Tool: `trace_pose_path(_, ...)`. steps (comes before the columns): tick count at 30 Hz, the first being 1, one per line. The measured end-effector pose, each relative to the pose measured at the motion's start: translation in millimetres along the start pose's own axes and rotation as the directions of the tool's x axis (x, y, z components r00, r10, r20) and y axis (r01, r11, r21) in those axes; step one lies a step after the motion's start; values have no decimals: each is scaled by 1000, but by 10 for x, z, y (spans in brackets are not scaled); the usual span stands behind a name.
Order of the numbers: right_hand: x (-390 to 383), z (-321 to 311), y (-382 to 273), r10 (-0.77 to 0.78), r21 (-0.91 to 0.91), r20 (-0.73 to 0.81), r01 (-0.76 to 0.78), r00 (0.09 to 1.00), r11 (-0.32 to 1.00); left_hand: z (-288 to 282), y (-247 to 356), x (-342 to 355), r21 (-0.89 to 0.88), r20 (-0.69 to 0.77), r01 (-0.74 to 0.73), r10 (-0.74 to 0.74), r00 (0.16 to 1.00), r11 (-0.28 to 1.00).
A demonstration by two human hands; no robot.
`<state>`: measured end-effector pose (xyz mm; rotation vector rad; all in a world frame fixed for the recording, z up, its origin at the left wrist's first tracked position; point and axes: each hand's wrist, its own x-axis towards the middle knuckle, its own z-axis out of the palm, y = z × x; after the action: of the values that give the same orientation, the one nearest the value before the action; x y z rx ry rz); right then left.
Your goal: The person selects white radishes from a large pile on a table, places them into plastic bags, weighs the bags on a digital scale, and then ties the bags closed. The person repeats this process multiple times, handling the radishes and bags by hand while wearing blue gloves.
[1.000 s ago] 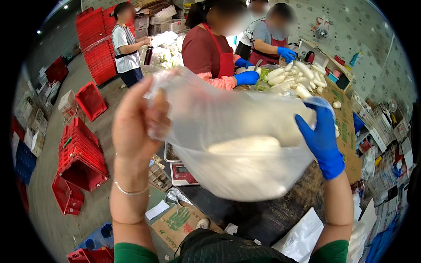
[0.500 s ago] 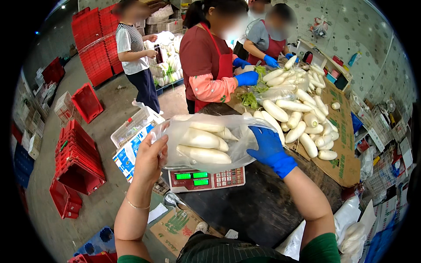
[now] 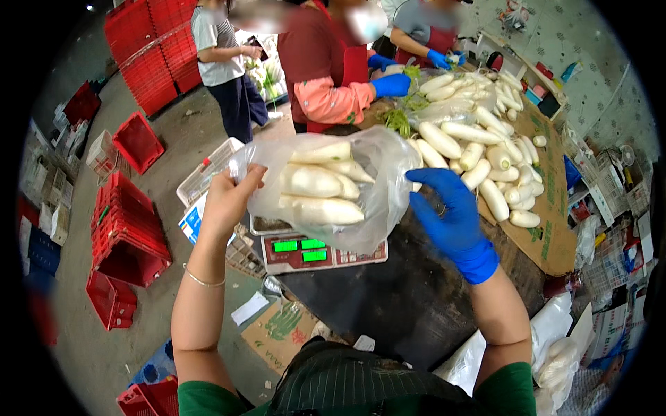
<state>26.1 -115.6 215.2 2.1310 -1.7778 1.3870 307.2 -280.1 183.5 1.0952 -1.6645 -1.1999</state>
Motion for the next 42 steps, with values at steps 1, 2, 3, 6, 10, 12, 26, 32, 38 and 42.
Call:
trace_pose_path(1, -10, -47, -41, 24, 18, -12, -24, 1000, 1000, 4, 37, -7, 30, -2, 6, -6, 1000, 1000)
trace_pose_path(2, -33, -86, -70, 48, 36, -25, -47, 999, 998, 2, 47, -9, 60, -4, 13, -12, 1000, 998)
trace_pose_path(3, -79, -123, -64, 47, 16, -34, -47, 998, 999, -9, -26, 6, 61, -28, -25, 26, 999, 998)
trace_pose_path(6, -128, -269, -149, 56, -26, -41, -57, 998, 998, -26, 142, -66, 175, -111, -38, 58, 992, 984)
trace_pose_path(10, -220, -416, -148, 51, -78, -73, -56, 996, 995, -79, 289, -141, 567, -346, -105, 351, 870, 817)
trace_pose_path(12, -262, -473, -144, 80, -81, -86, -87, 993, 993, -157, 299, -152, 541, -370, -163, 408, 835, 825)
trace_pose_path(26, -1225, -554, 1175, 515, 29, -279, -529, 811, 848, -37, -46, -300, 277, -354, -301, 388, 851, 913)
trace_pose_path(32, -2215, -109, 1490, 537, -215, 197, -498, 820, 840, 89, 10, -773, 488, -535, -289, 544, 646, 823)
trace_pose_path(38, -2423, -961, 2482, 637, -374, -105, -624, 763, 686, 680, 115, -899, 486, -296, -660, 818, 492, 573)
trace_pose_path(42, -2315, -1818, 3199, 698, -116, -572, -884, 432, 453, 949, 343, -805, 451, -16, -769, 866, 499, 452)
